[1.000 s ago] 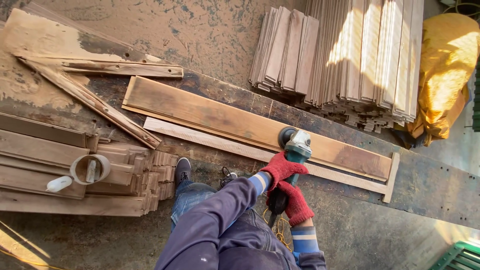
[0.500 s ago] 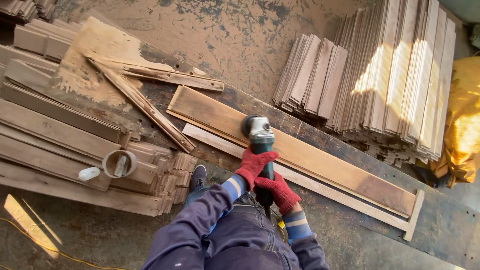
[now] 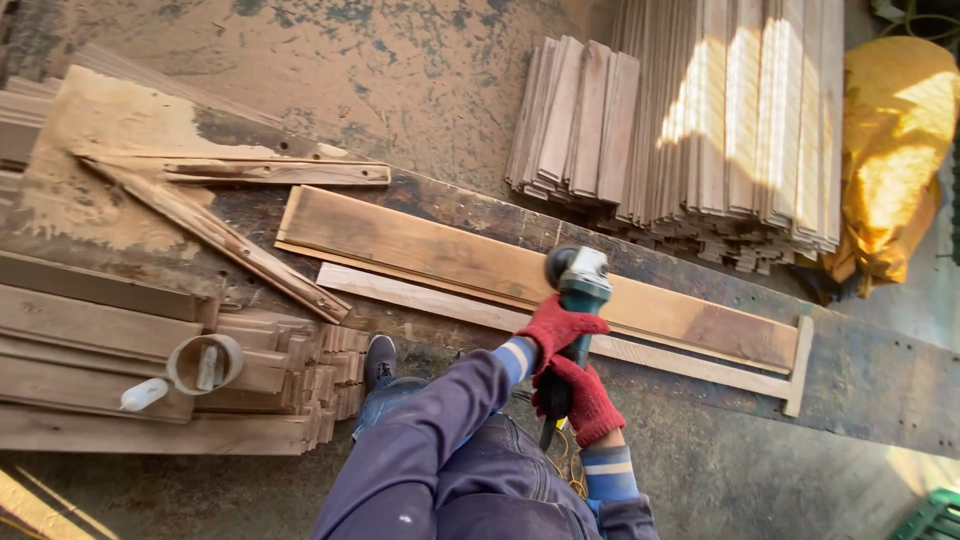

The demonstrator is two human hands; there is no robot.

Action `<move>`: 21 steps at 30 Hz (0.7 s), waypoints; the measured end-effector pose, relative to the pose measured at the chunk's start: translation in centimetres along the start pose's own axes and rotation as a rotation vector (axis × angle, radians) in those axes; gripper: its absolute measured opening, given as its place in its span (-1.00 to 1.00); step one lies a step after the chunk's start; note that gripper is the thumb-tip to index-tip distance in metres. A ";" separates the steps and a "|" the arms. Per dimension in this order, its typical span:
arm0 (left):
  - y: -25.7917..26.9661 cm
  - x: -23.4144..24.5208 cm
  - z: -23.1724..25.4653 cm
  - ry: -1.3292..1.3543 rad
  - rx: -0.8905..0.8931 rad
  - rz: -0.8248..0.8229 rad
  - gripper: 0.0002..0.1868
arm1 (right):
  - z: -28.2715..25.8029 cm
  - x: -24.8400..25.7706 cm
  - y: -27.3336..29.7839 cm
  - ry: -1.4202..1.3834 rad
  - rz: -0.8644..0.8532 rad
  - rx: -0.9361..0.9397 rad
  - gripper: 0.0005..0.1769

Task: Sand the surface of a long wooden board using a hand-held angle grinder with a sanding disc.

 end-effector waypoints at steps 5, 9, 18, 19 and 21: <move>-2.1 -2.6 -2.8 -0.159 -0.010 -0.127 0.00 | 0.2 1.3 1.5 -0.092 0.050 -0.018 -0.66; 0.6 -0.2 0.3 -0.093 -0.009 -0.069 0.01 | -1.2 -1.2 3.0 -0.025 0.022 0.013 -0.63; -0.1 13.8 0.5 0.215 -0.055 0.178 -0.18 | -0.8 -13.1 1.6 0.298 -0.229 0.033 -0.55; 0.6 15.7 1.0 0.229 -0.064 0.196 -0.18 | -0.4 -14.5 1.3 0.315 -0.248 0.035 -0.55; 2.1 19.6 2.0 0.292 -0.075 0.271 -0.18 | 0.2 -17.3 0.6 0.429 -0.306 0.064 -0.49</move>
Point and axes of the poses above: each hand's wrist, its own y-axis away from the middle knuckle, its own x-axis out of the back of the hand, z = x × y, the point moved 7 cm from there along -y, towards the middle knuckle, and after that the axes turned 2 degrees about -x, right-handed, at the moved point
